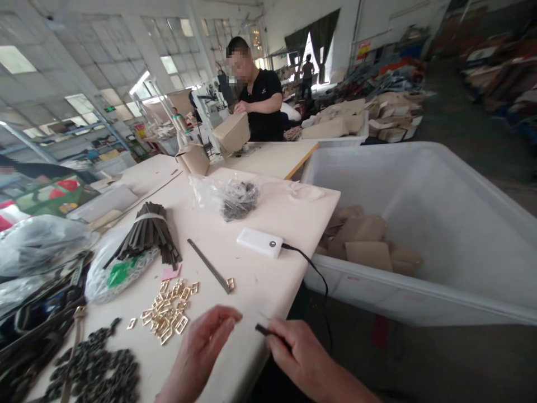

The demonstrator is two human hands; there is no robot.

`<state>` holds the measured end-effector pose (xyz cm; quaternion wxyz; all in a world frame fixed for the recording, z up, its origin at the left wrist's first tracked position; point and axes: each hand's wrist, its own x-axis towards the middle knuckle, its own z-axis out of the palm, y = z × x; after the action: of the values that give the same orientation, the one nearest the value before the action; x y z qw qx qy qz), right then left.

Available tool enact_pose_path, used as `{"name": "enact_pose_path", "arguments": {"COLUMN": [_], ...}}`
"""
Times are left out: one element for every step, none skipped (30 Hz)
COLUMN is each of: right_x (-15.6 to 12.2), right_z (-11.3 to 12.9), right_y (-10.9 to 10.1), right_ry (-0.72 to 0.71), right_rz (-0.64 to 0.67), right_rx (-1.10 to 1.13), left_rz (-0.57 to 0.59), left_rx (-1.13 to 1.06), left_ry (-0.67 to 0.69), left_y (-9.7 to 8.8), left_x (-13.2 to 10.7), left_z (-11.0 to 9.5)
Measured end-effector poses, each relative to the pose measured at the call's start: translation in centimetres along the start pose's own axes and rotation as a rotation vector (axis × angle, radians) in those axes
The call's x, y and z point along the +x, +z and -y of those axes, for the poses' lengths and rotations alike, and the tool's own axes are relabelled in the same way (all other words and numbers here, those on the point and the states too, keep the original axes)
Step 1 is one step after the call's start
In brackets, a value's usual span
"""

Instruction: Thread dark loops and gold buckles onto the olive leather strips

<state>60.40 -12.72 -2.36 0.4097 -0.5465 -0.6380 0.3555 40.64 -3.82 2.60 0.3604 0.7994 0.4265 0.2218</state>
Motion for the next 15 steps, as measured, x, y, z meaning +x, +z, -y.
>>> {"name": "enact_pose_path", "arguments": {"right_x": [-0.3, -0.7, -1.1, -1.6, -2.0, -2.5, -3.0, -3.5, -4.0, -4.4, -4.9, -5.3, -5.7, -6.0, -6.3], "right_z": [-0.4, -0.8, -1.2, -1.6, -2.0, -2.4, -2.7, -3.1, -3.4, -3.8, -4.2, -4.7, -5.1, -5.6, -6.1], "right_y": [-1.0, -1.7, -2.3, -2.5, -2.6, -2.5, -2.2, -1.9, -1.5, -1.0, -0.6, -0.2, 0.2, 0.6, 0.9], "right_ry": [0.03, 0.057, 0.08, 0.099, 0.114, 0.13, 0.146, 0.163, 0.178, 0.196, 0.219, 0.247, 0.28, 0.318, 0.354], "right_rz": [-0.071, -0.121, -0.151, -0.165, -0.17, -0.172, -0.166, -0.157, -0.141, -0.119, -0.096, -0.074, -0.058, -0.05, -0.049], "right_rx": [0.038, 0.073, 0.101, 0.122, 0.134, 0.137, 0.138, 0.139, 0.146, 0.16, 0.177, 0.195, 0.21, 0.221, 0.231], "left_rz": [0.03, 0.038, 0.109, 0.173, 0.24, 0.309, 0.344, 0.37, 0.382, 0.41, 0.433, 0.459, 0.483, 0.495, 0.501], "left_rx": [0.05, 0.082, 0.099, 0.111, 0.136, 0.193, 0.279, 0.378, 0.463, 0.536, 0.604, 0.659, 0.706, 0.749, 0.785], "left_ry": [0.058, 0.106, 0.158, 0.198, 0.203, 0.188, 0.162, 0.123, 0.089, 0.068, 0.043, 0.021, -0.002, -0.024, -0.041], "left_y": [-0.4, -0.7, -0.8, -0.6, -0.2, 0.4, 1.2, 2.3, 3.5, 4.8, 6.1, 7.5, 8.8, 10.0, 10.9], "left_x": [2.6, 5.5, 8.6, 11.8, 14.9, 18.0, 20.9, 23.4, 25.7, 27.5, 29.0, 30.1, 31.0, 31.7, 32.2], "left_z": [-1.1, -2.2, -3.3, -4.4, -5.4, -6.3, -7.1, -7.8, -8.3, -8.7, -8.9, -8.9, -8.8, -8.6, -8.2]}}
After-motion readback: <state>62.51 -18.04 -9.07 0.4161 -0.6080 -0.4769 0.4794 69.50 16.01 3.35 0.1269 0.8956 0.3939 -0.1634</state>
